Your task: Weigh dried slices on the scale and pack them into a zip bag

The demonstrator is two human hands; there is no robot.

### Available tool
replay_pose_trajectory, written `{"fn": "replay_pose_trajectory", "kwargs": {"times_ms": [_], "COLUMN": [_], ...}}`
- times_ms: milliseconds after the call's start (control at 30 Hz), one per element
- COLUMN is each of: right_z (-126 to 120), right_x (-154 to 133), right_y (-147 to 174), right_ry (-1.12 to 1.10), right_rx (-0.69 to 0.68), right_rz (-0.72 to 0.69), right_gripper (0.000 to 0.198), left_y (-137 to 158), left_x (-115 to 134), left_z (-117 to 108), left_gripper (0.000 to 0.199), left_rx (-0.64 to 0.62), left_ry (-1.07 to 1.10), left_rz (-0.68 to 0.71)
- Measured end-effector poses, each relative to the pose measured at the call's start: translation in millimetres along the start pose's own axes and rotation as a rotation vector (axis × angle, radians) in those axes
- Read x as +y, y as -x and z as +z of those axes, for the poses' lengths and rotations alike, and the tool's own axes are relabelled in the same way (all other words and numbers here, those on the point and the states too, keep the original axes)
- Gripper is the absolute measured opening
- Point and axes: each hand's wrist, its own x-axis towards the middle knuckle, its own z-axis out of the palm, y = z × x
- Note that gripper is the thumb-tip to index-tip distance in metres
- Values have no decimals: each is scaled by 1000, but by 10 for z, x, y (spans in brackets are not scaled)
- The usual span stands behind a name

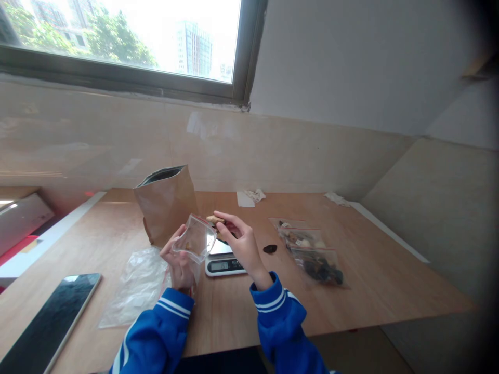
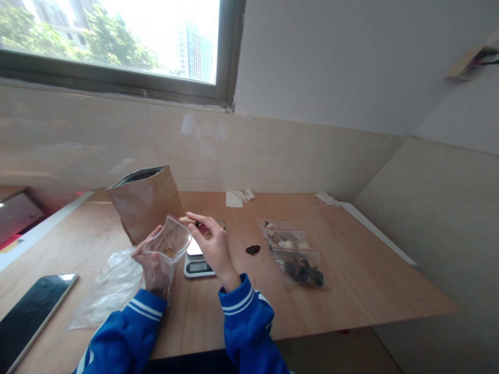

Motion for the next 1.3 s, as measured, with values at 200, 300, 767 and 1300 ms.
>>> {"fn": "replay_pose_trajectory", "kwargs": {"times_ms": [200, 300, 767, 1300], "right_z": [101, 39, -18, -120], "right_x": [-137, 4, 898, 709], "right_y": [19, -2, -115, -79], "right_ry": [201, 227, 899, 268], "right_rx": [-173, -60, -326, 103], "right_rz": [-149, -164, -205, -70], "right_gripper": [43, 35, 34, 21], "left_y": [-28, -49, -82, -75], "left_x": [53, 68, 42, 100], "left_z": [26, 39, 10, 18], "left_gripper": [35, 35, 28, 26], "left_rx": [-32, -3, 63, 38], "left_ry": [32, -4, -35, -76], "left_rz": [22, 34, 2, -80]}}
